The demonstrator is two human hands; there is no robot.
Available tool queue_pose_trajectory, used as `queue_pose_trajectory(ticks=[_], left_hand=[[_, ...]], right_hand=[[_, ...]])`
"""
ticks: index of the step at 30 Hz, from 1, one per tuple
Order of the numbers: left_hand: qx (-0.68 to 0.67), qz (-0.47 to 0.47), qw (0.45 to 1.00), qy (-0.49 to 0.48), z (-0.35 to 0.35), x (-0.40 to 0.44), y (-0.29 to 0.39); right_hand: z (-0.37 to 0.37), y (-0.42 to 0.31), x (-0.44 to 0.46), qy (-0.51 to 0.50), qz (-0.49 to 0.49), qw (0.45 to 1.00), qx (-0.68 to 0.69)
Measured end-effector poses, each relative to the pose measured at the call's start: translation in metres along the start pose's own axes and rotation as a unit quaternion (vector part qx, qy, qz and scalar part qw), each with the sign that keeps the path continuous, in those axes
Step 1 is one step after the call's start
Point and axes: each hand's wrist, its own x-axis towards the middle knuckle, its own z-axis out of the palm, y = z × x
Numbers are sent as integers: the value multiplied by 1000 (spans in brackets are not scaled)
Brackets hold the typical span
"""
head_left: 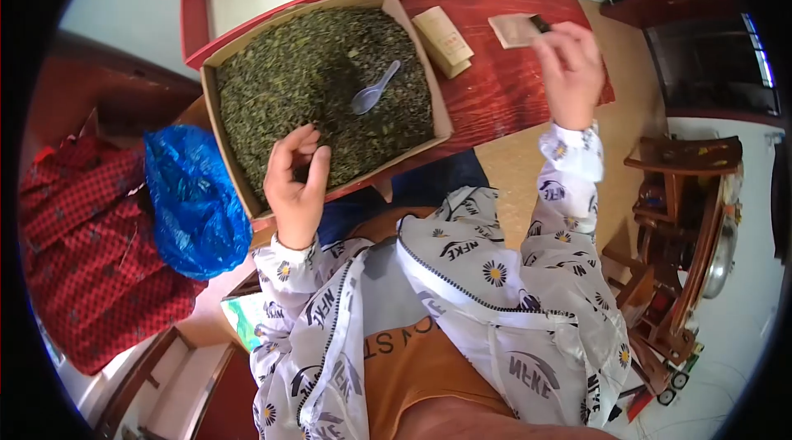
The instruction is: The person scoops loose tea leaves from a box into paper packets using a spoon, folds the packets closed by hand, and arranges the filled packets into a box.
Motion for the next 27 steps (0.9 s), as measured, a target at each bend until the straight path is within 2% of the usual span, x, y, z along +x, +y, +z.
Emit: queue_pose_trajectory(ticks=[2,3,6,9,12,14,16,18,20,21,24,27], left_hand=[[4,-12,1000,2,1,-4,-4],[0,-8,1000,-2,-1,-5,-5],[41,33,999,3,1,-6,-6],[39,6,999,0,-1,-6,0],[62,42,997,7,-1,-7,-7],[60,31,998,0,-2,-8,-3],[58,36,998,5,-1,-8,-4],[59,22,998,3,-1,-8,-6],[63,16,998,-1,-1,-9,-6],[65,19,998,-5,-2,-9,-5],[64,35,997,4,-1,-8,-5],[51,35,998,0,1,-7,-1]], right_hand=[[25,45,-31,-93,-1,993,-69],[36,60,-49,-114,26,993,-20],[31,47,-59,-77,130,988,23],[33,53,-64,-125,100,987,16],[28,52,-58,-84,97,992,18],[27,54,-58,-98,83,992,-6],[32,54,-59,-116,85,989,27],[30,54,-59,-87,91,992,7],[26,54,-60,-159,62,985,-30],[24,53,-62,-157,65,985,-32],[19,46,-53,-94,110,987,68],[-2,19,-40,-112,121,974,155]])
